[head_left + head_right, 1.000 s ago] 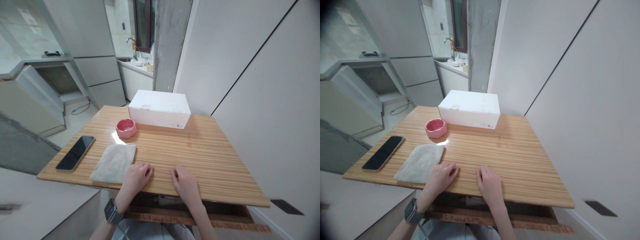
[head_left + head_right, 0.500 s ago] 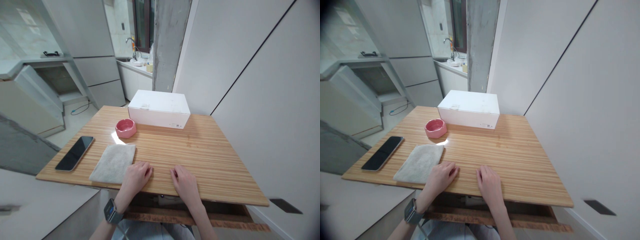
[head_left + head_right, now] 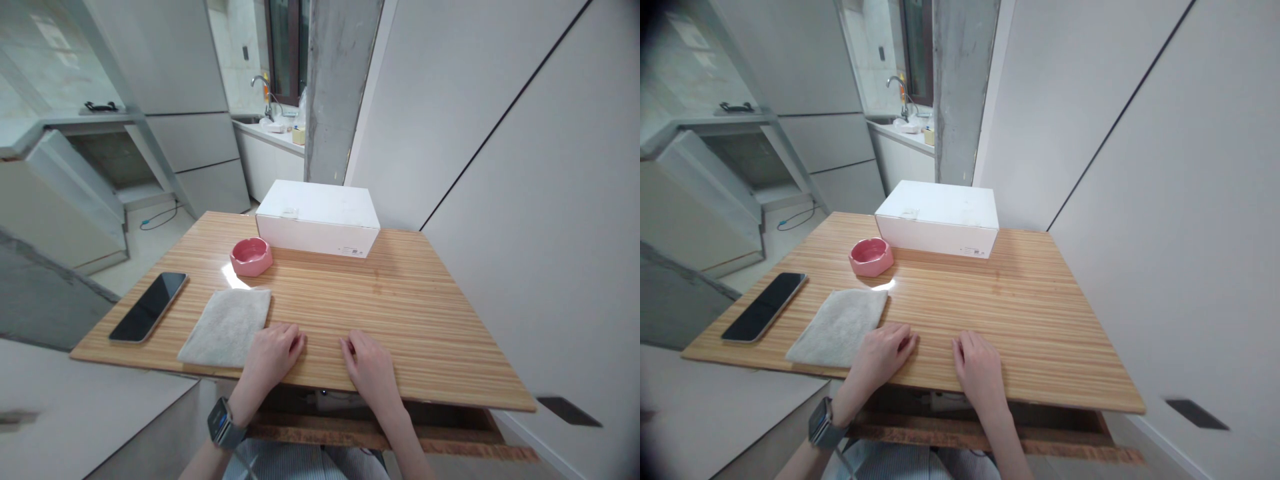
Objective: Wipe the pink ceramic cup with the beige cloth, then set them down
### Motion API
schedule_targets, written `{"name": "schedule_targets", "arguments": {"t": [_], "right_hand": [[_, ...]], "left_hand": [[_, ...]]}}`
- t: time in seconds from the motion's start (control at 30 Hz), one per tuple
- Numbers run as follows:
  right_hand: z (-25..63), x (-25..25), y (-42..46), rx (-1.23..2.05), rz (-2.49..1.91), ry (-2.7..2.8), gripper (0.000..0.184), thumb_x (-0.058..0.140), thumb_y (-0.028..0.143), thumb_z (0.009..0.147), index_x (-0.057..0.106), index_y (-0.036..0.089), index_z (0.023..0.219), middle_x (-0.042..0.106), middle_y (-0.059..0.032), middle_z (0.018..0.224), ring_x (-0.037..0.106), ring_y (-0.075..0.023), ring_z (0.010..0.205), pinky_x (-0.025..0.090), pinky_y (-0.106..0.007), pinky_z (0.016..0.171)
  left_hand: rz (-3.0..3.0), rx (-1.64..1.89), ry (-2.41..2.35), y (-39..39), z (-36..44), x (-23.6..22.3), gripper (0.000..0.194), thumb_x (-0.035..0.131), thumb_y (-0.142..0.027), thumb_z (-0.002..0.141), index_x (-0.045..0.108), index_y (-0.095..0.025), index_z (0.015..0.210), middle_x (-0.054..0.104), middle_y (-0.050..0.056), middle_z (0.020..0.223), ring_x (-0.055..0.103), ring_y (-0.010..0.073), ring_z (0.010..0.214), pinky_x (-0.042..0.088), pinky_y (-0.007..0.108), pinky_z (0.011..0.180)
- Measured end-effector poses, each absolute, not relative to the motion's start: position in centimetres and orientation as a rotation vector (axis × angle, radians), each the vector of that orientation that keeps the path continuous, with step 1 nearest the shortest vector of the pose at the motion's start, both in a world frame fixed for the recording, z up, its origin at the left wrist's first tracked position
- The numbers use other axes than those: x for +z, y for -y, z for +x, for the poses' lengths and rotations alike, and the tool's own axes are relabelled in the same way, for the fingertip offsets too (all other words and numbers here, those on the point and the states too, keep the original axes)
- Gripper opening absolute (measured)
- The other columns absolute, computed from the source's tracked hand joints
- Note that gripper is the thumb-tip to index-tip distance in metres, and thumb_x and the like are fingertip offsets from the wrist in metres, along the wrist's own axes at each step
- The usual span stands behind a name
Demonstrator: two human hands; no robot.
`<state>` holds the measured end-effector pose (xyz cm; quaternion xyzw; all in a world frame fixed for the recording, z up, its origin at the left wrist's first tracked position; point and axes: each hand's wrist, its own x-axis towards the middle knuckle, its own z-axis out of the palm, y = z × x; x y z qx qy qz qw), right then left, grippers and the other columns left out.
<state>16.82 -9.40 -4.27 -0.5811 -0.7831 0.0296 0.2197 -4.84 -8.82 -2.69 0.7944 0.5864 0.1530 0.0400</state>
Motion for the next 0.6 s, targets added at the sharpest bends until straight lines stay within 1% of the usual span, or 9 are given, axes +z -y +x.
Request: {"name": "schedule_targets", "arguments": {"t": [0.6], "right_hand": [[16.76,-3.97,9.43,0.040,-1.585,2.167,0.025,0.041,0.027,0.095,0.047,0.022,0.071,0.057,0.0010,0.067,0.054,-0.0134,0.063,0.030,-0.025,0.060]], "left_hand": [[2.463,0.519,-1.795,8.78,-4.85,-2.78,0.027,0.041,-0.029,0.093,0.054,-0.021,0.070,0.065,0.002,0.072,0.062,0.0173,0.069,0.039,0.029,0.061]]}}
